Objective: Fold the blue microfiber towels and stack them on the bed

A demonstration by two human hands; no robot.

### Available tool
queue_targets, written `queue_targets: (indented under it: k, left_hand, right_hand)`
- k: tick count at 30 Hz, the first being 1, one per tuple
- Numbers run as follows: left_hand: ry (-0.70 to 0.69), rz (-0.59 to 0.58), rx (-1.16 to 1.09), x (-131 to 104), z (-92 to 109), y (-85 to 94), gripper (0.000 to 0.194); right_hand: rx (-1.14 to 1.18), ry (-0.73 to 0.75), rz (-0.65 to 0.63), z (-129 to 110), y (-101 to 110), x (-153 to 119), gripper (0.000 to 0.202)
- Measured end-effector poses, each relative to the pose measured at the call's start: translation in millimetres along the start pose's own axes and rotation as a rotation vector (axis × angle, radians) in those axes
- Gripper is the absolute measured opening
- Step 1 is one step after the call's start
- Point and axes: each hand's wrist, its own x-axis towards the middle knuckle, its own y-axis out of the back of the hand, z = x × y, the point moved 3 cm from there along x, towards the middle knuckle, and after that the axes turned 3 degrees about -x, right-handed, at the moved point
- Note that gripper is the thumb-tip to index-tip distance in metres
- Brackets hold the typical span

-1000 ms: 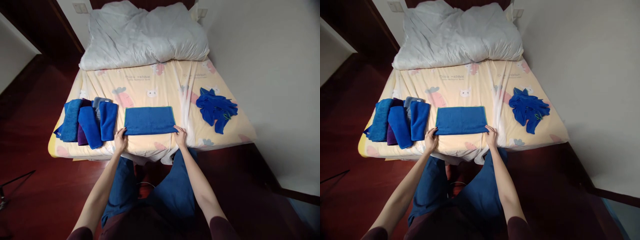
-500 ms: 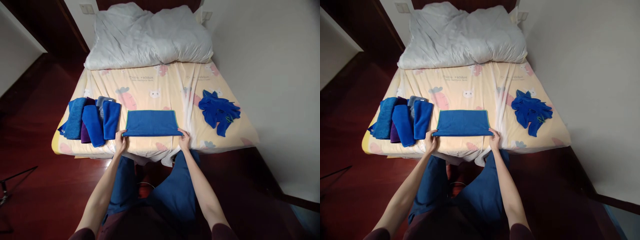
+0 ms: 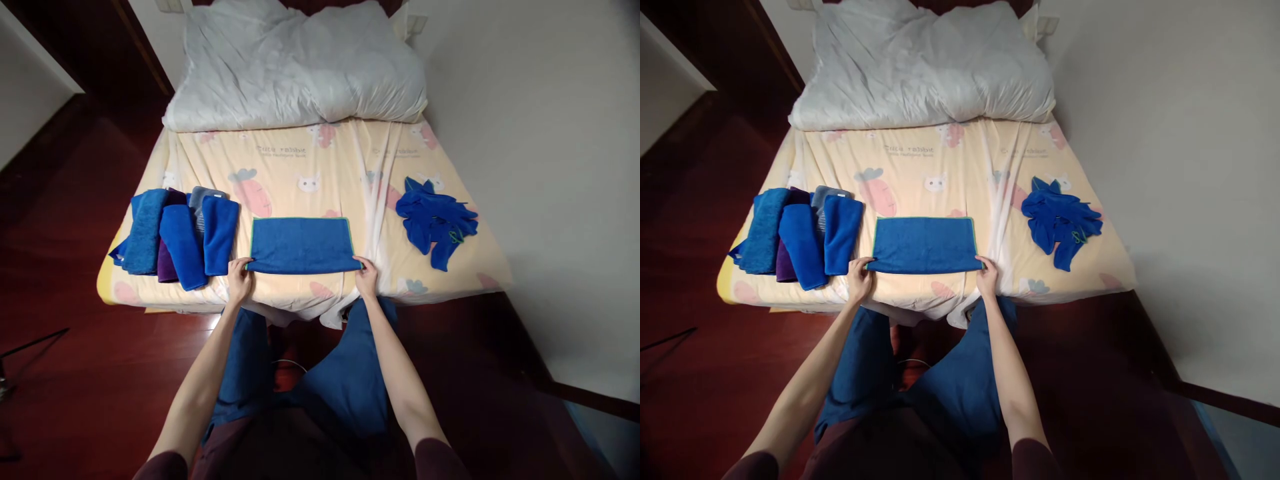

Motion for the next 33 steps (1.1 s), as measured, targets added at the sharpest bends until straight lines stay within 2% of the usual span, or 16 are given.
queue_targets:
  k: [3, 7, 12, 24, 33]
  left_hand:
    - [0.010, -0.028, 0.011, 0, -3, -1.3, 0.044]
    - [0.020, -0.043, 0.002, 0, -5, -2.0, 0.033]
    - [0.071, 0.019, -0.001, 0, -6, -1.6, 0.018]
    - [0.291, 0.181, -0.094, -5, -11, -3.1, 0.030]
    - [0.269, 0.174, -0.088, -3, -6, -4.5, 0.032]
  right_hand:
    - [0.019, -0.024, 0.006, 0, -1, 0, 0.041]
    - [0.022, -0.064, 0.020, 0, -3, 0, 0.033]
    - [0.021, -0.135, 0.058, 4, -3, 0, 0.028]
    - [0.000, -0.184, 0.159, 12, -7, 0, 0.055]
    - [0.038, -0.178, 0.192, 8, -8, 1, 0.051]
